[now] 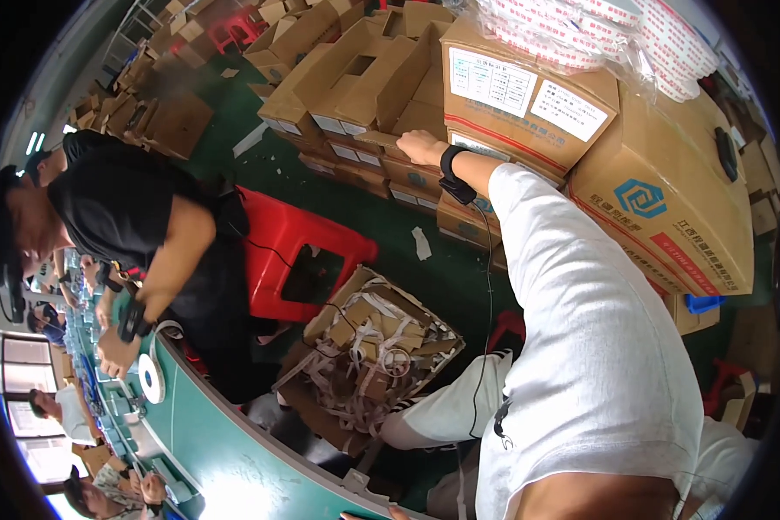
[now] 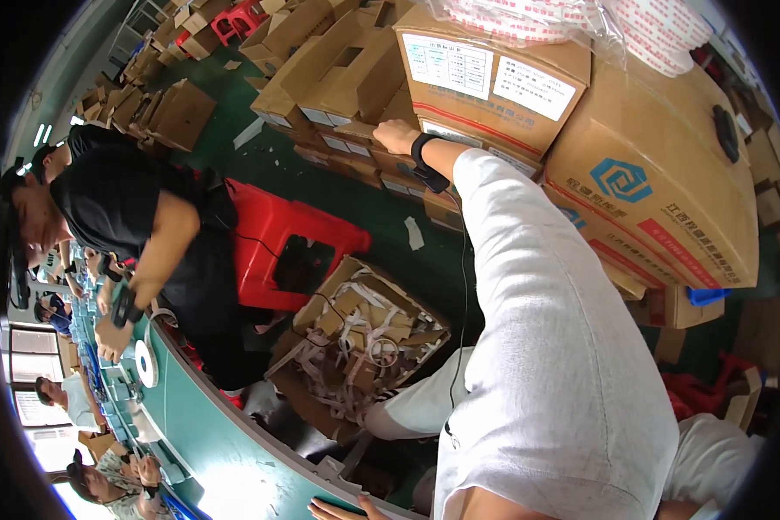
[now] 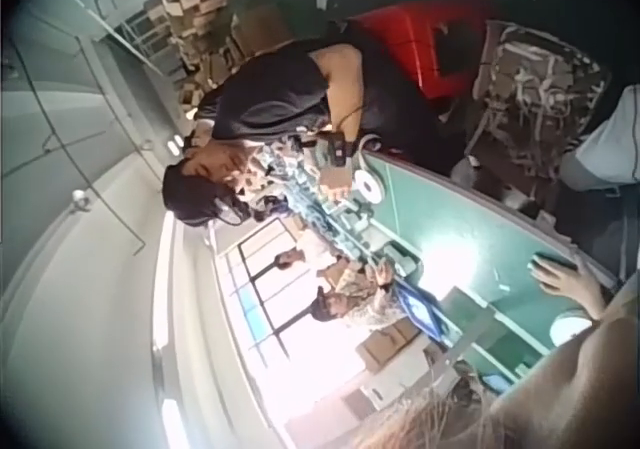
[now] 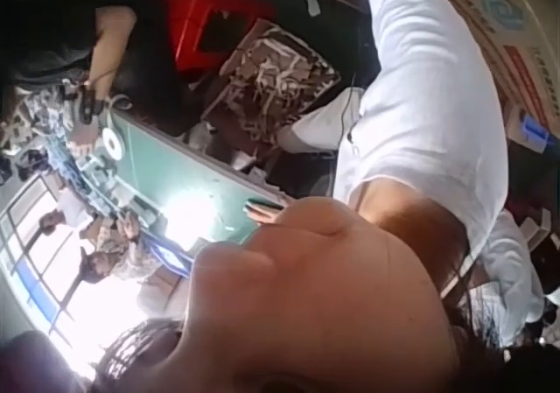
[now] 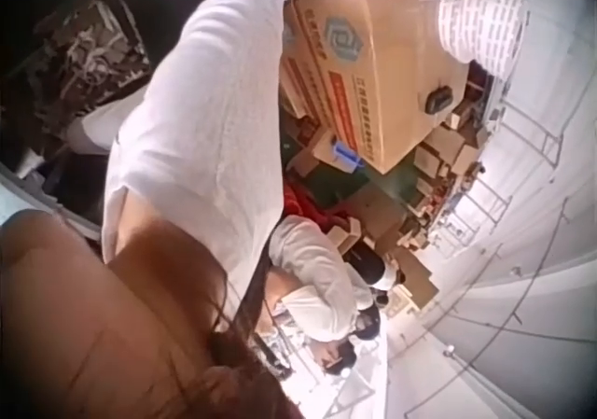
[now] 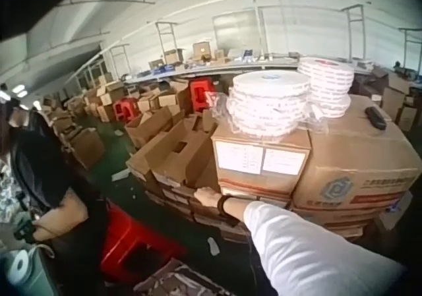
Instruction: The person applies tape from a roll to batteries, places them into fan handles, and tucks the wires inside. They repeat this process, occasionally reaching for more batteries from a box and moving the handles aside.
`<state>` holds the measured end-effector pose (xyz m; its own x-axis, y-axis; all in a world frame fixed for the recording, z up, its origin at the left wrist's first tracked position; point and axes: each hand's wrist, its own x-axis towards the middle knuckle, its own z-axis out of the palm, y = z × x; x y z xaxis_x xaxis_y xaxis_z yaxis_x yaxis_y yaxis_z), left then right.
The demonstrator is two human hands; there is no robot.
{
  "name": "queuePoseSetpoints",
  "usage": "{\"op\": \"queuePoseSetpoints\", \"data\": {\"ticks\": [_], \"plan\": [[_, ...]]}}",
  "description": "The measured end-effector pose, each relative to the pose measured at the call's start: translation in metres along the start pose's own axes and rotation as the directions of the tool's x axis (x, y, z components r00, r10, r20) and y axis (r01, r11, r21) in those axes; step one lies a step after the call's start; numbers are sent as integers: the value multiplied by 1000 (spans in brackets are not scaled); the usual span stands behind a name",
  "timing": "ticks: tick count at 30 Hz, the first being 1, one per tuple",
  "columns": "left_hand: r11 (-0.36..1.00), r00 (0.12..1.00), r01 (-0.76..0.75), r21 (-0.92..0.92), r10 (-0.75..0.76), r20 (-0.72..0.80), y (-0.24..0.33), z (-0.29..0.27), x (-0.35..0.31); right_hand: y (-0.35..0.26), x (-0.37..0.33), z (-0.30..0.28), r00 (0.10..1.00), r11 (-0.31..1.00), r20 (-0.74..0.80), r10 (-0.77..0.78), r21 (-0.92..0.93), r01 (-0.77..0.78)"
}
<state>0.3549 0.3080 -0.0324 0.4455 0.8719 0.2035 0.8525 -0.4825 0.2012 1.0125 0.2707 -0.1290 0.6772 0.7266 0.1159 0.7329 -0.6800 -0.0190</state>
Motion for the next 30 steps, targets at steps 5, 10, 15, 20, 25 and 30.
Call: {"op": "queuePoseSetpoints", "data": {"ticks": [5, 10, 15, 20, 25, 30], "plan": [[1000, 999, 30, -4, -30, 26, 3, 1, 9, -5, 3, 9, 1000, 1000, 12, 12, -1, -12], [995, 997, 74, 64, -76, 17, 0, 8, 9, -14, 14, 10, 975, 966, -29, 220, 145, -213], [997, 995, 62, 55, -66, 70, -13, 7, -10, -78, 6, 38, 874, 894, -210, 438, -6, -449], [1000, 998, 28, 13, -29, 60, -35, -15, -26, -122, -68, 28, 988, 958, -142, 60, 285, -17], [775, 954, 72, -628, -237, -183, -58, -58, -46, -314, -254, -80, 555, -405, -37, -831, 725, -558], [719, 926, -80, -690, -204, -319, -60, -132, -115, -417, -418, -174, 111, -294, -390, -914, 448, -844]]}}
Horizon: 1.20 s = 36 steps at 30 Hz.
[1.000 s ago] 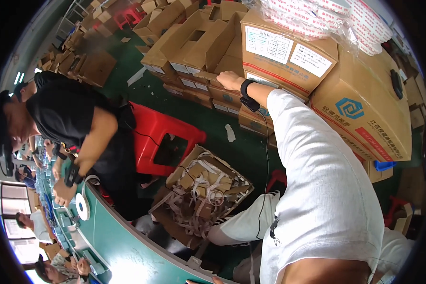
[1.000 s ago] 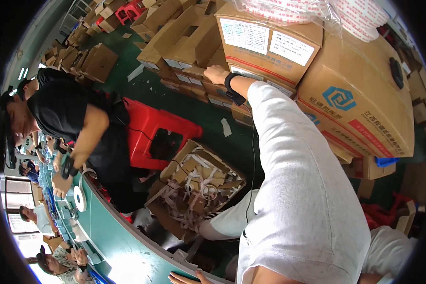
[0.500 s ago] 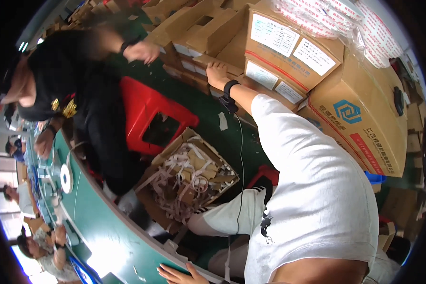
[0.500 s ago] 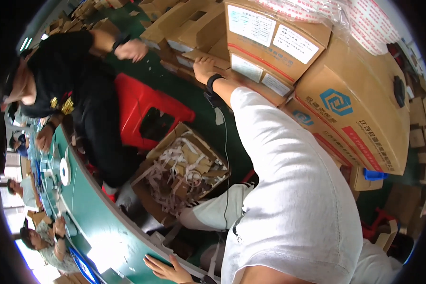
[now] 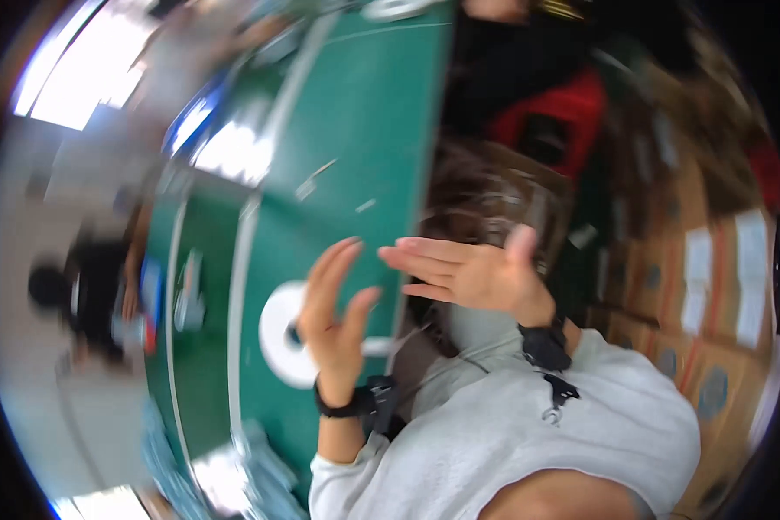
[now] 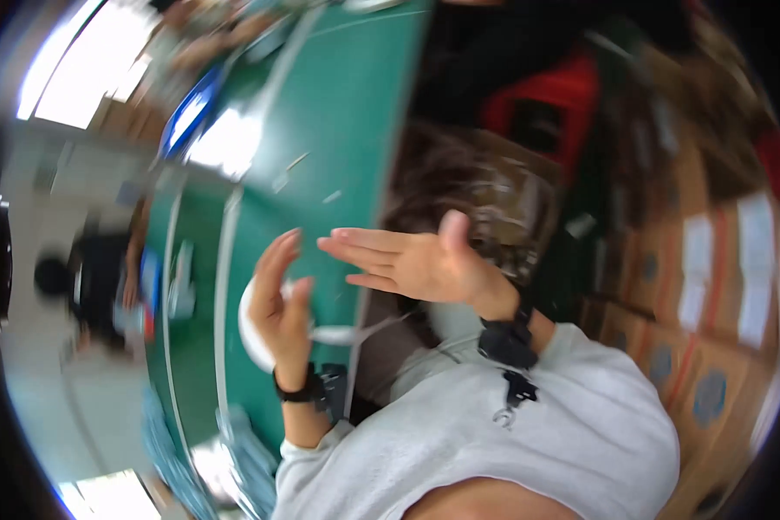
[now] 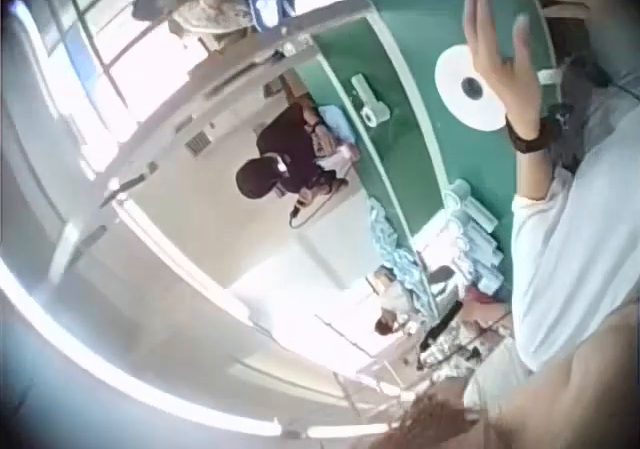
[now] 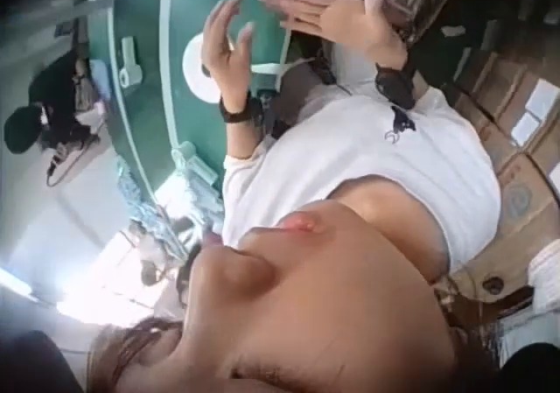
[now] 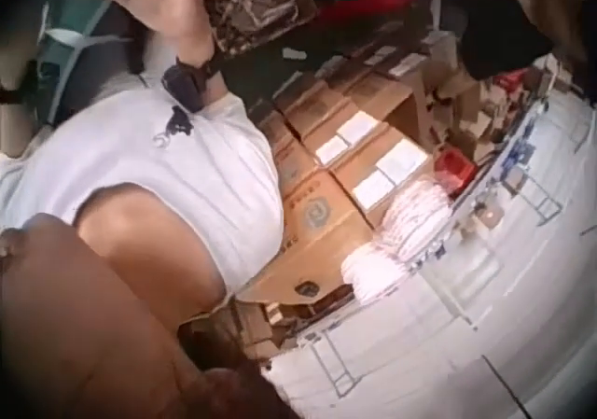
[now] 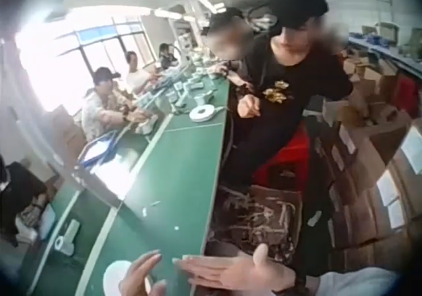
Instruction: The person applies tape from a roll to batteries, places them into fan handles, and tucks the wires inside. They repeat this process, occasionally reaching for more batteries from a box and moving the handles aside.
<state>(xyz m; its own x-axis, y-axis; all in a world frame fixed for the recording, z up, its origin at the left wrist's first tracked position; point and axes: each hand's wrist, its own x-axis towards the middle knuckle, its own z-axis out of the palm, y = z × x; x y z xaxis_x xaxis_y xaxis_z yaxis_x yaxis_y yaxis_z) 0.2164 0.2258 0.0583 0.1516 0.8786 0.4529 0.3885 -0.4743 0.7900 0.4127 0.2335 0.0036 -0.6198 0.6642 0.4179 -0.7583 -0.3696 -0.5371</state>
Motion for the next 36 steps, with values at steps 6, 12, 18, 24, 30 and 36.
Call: {"op": "queuePoseSetpoints", "data": {"ticks": [6, 12, 18, 24, 30, 36], "plan": [[990, 972, 135, -41, -140, -188, 39, -75, -124, 107, -19, 99, 959, 956, 46, 278, -108, -272], [970, 887, 180, -163, -232, -400, 1, -168, -230, 225, 34, 129, 807, 885, 378, 453, -79, -459], [961, 816, 268, 67, -189, -547, -25, -201, -293, 305, 33, 146, 779, 782, 187, 598, -349, -517], [974, 806, 224, 24, -171, -566, -29, -204, -297, 302, 37, 164, 745, 700, 84, 662, -425, -574], [950, 747, 271, 157, -105, -656, -32, -207, -300, 312, 48, 166, 727, 652, 5, 686, -449, -611], [945, 727, 303, 122, -146, -671, -34, -211, -308, 317, 46, 170, 712, 608, -67, 699, -469, -641]]}}
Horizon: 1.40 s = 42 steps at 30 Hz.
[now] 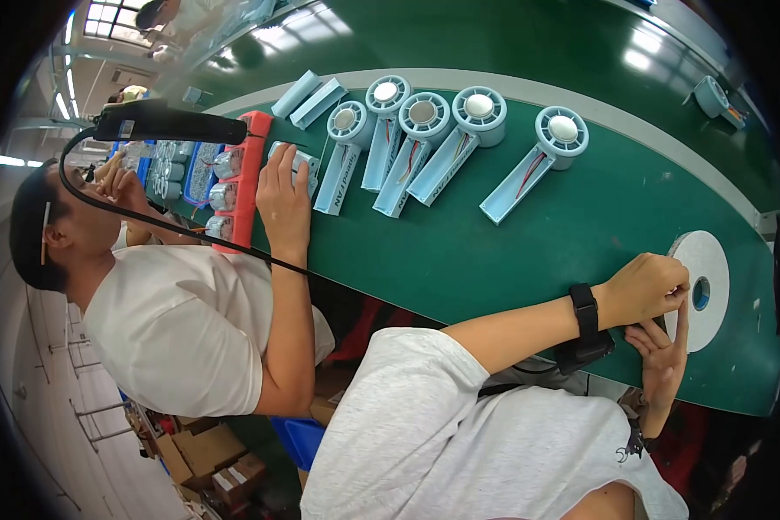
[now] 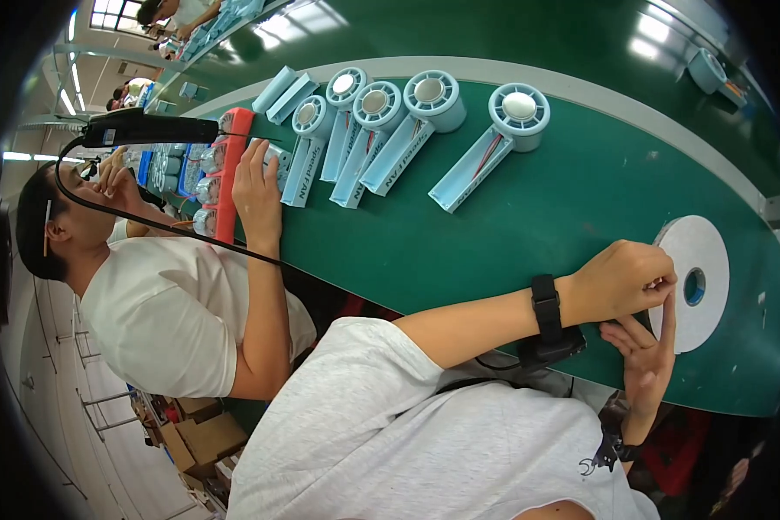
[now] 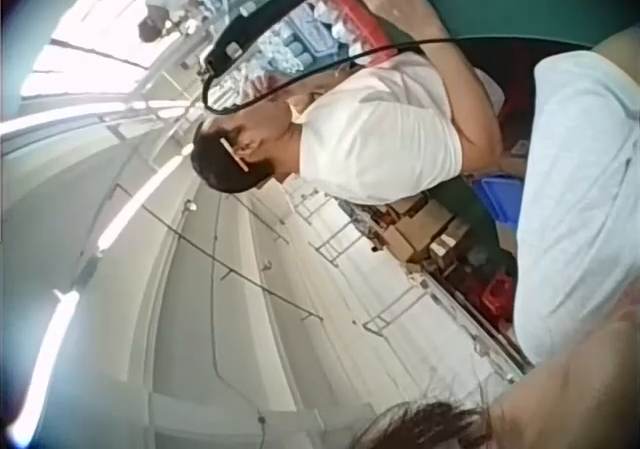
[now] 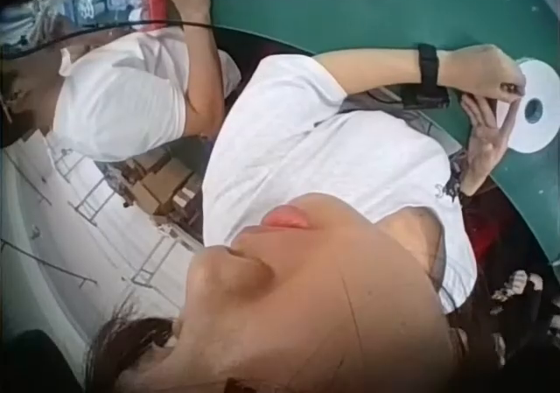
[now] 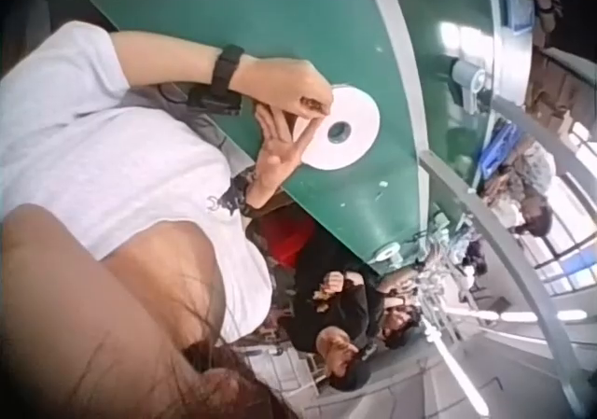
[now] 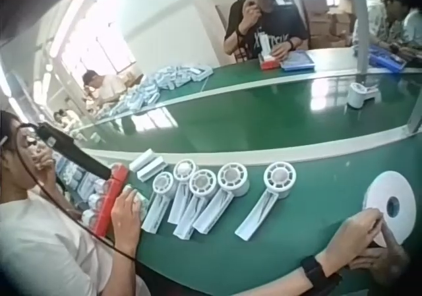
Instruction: The person applies tape from a roll to batteries, places them into fan handles, and tucks the wires inside. They repeat this process, occasionally reaching for more batteries from a box and moving the handles aside.
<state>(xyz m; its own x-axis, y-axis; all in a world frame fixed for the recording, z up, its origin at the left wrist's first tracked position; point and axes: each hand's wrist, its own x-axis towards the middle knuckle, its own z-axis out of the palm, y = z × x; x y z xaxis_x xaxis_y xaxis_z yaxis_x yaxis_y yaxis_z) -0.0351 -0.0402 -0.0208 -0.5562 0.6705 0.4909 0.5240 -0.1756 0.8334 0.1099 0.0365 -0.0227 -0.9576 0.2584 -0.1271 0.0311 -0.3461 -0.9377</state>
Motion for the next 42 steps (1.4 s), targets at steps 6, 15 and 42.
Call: {"op": "queuePoseSetpoints", "data": {"ticks": [6, 15, 42], "plan": [[999, 1000, -10, -35, 11, 24, 9, 2, 2, 0, -5, -3, 999, 999, -13, -32, 14, 32], [995, 996, -82, 61, 79, 51, 1, 6, 0, -3, -7, -4, 999, 999, 22, -43, 28, 42], [983, 992, -122, 138, 117, 48, -3, 11, 0, 0, -7, -3, 999, 999, 26, -47, 19, 46]]}}
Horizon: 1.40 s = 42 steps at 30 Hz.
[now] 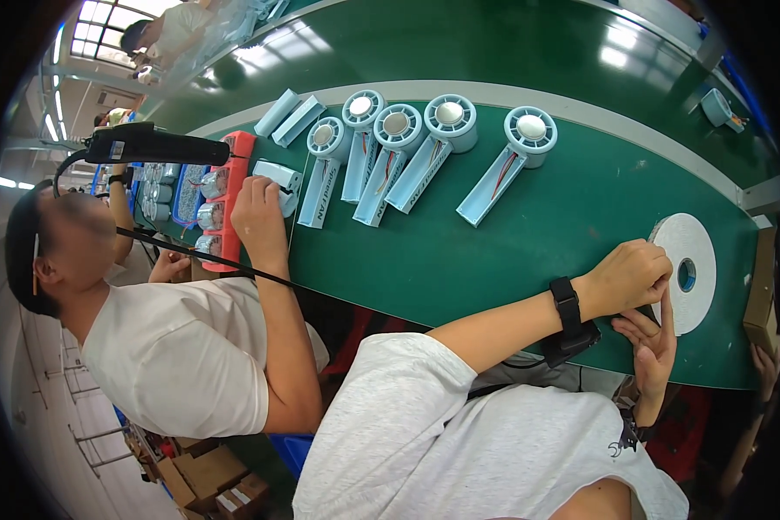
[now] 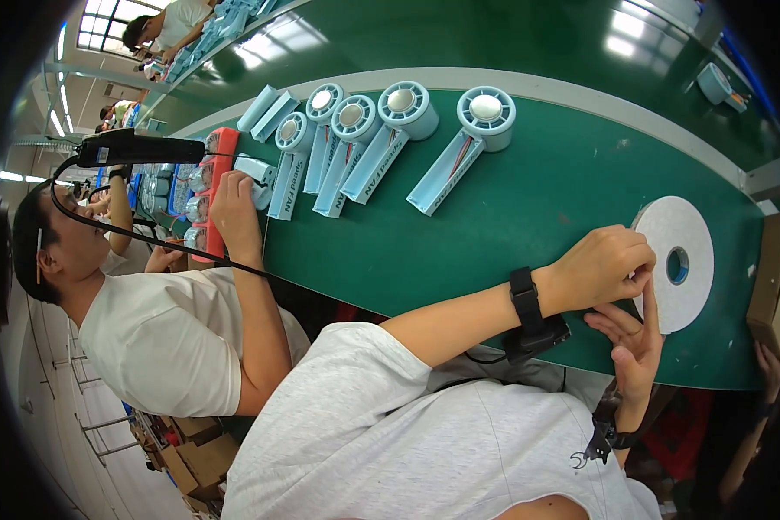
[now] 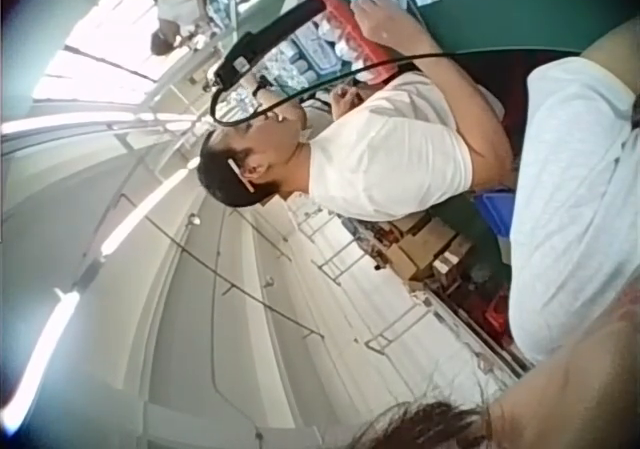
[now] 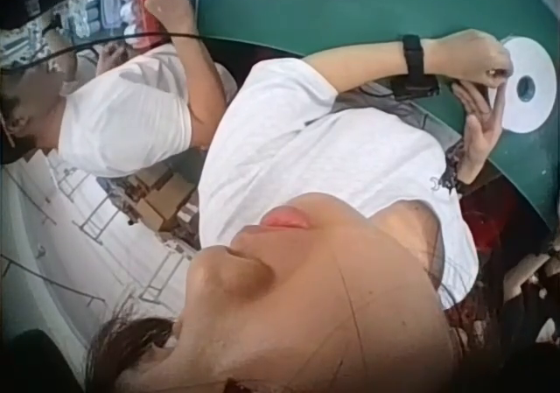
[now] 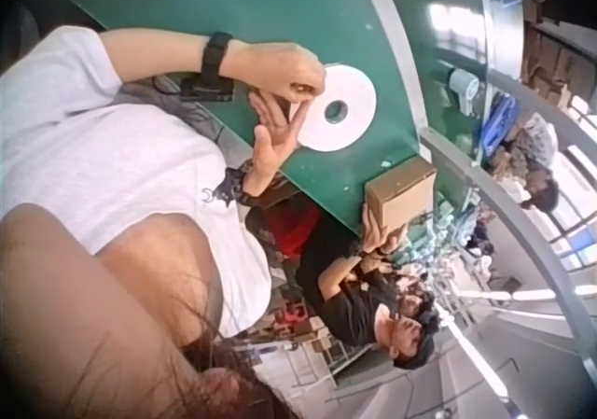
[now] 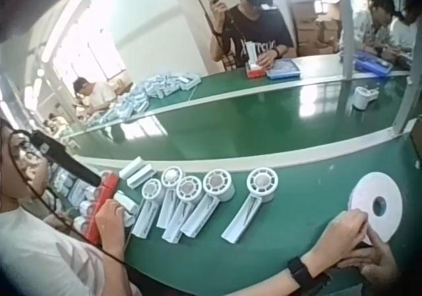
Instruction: The person applies tape from a roll to batteries, places them into fan handles, and tucks the wires inside. They repeat this process, occasionally reaching for more batteries from a box and moving the handles aside.
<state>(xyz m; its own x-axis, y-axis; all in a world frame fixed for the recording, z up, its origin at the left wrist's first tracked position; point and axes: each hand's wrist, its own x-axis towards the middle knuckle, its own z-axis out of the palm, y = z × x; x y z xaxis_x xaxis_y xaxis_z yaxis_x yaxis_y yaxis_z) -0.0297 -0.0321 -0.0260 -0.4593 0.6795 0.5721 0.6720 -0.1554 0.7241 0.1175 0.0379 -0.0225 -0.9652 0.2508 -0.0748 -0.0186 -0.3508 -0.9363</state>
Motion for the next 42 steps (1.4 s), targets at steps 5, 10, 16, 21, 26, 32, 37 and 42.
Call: {"op": "queuePoseSetpoints", "data": {"ticks": [5, 10, 16, 21, 26, 32, 37, 42], "plan": [[999, 999, 32, -29, -32, 19, -1, -3, 1, 1, 2, 0, 1000, 1000, -9, 5, -12, -5], [999, 999, 28, -37, -27, 26, 0, -4, 7, -1, 5, -2, 1000, 1000, -9, 9, 16, -8], [997, 996, 44, -59, -39, 78, -3, 11, 30, -14, 15, -31, 987, 990, 151, -49, 135, 29], [995, 992, 95, 31, -97, 79, 14, 50, 66, -48, 14, -83, 966, 996, 257, -16, 88, -7], [993, 990, 119, -8, -118, 80, 26, 89, 71, -62, -9, -112, 972, 995, 221, -81, 71, 66], [975, 975, 189, -116, -172, 139, 20, 95, 63, -57, -12, -124, 945, 984, 276, -175, 69, 162], [967, 975, 216, -138, -205, 90, 32, 94, 63, -61, -13, -121, 921, 982, 343, -185, 44, 181], [937, 964, 263, -232, -264, 27, 57, 85, 70, -64, -26, -114, 949, 977, 236, -208, 92, 191]]}}
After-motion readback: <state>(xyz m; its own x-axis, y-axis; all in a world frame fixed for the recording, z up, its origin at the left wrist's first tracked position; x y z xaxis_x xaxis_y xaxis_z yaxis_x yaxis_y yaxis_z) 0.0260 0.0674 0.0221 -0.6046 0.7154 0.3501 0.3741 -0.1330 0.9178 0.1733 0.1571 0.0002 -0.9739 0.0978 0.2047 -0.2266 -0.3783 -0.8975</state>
